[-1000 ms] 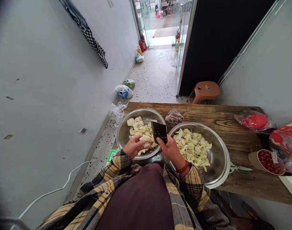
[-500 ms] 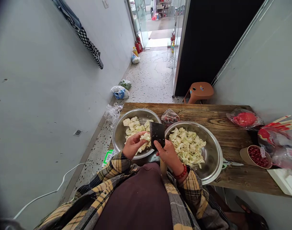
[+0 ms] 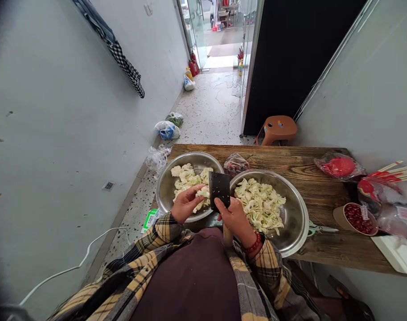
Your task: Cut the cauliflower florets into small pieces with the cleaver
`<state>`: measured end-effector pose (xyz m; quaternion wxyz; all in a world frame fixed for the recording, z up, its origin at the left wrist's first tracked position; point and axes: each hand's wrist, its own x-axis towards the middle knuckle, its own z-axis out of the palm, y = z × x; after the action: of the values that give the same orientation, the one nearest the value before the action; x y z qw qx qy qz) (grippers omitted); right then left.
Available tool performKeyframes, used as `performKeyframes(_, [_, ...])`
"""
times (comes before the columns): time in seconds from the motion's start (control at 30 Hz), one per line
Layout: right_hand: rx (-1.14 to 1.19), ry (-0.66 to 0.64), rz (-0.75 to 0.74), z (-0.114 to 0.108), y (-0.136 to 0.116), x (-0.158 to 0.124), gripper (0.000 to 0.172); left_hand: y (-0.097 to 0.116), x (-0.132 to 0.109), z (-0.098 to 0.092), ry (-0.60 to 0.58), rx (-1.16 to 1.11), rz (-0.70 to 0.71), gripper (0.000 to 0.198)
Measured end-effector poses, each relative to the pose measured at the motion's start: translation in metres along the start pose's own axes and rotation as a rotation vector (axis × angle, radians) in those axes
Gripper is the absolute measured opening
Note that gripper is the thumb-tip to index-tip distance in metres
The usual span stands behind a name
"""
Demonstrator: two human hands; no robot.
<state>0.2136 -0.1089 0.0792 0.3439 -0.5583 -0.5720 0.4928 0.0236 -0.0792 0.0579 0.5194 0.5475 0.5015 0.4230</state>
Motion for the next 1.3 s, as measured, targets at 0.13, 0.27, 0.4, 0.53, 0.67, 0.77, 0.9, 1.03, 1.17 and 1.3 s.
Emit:
performKeyframes(0.13, [-0.036,0.022,-0.023,-0.001,0.003,0.000,0.045,0.003,0.000,-0.001,-0.026,0.059,0.022,0.039])
performKeyframes(0.27, [0.011,-0.002,-0.016,0.000,0.005,0.000,0.040,0.007,0.001,-0.003,-0.075,0.121,0.070,0.034])
performKeyframes(0.4, [0.106,0.010,0.027,0.006,0.008,0.005,0.033,0.002,0.001,-0.002,-0.092,0.139,0.087,0.034])
performKeyframes(0.53, [0.164,0.003,0.048,0.010,0.013,0.010,0.031,-0.007,-0.001,0.001,-0.047,0.131,0.045,0.035])
performKeyframes(0.67, [0.131,-0.051,0.003,0.008,0.014,0.010,0.034,-0.003,0.001,0.003,-0.075,0.003,0.002,0.044])
performKeyframes(0.77, [0.048,0.057,-0.017,0.006,0.013,0.006,0.038,0.000,0.003,0.003,-0.137,-0.143,-0.068,0.063])
performKeyframes(0.9, [-0.015,0.165,-0.017,0.007,0.015,0.003,0.038,-0.005,0.002,0.006,-0.142,-0.195,-0.193,0.055])
performKeyframes(1.03, [-0.071,0.161,-0.054,0.008,0.020,0.003,0.037,-0.012,0.002,0.013,-0.159,-0.092,-0.132,0.039])
performKeyframes(1.17, [-0.139,0.184,-0.131,0.008,0.021,0.003,0.033,-0.012,0.003,0.016,-0.136,0.022,-0.033,0.037])
performKeyframes(1.3, [-0.160,0.233,-0.165,0.010,0.017,0.003,0.031,-0.007,0.002,0.016,-0.137,0.050,0.003,0.034])
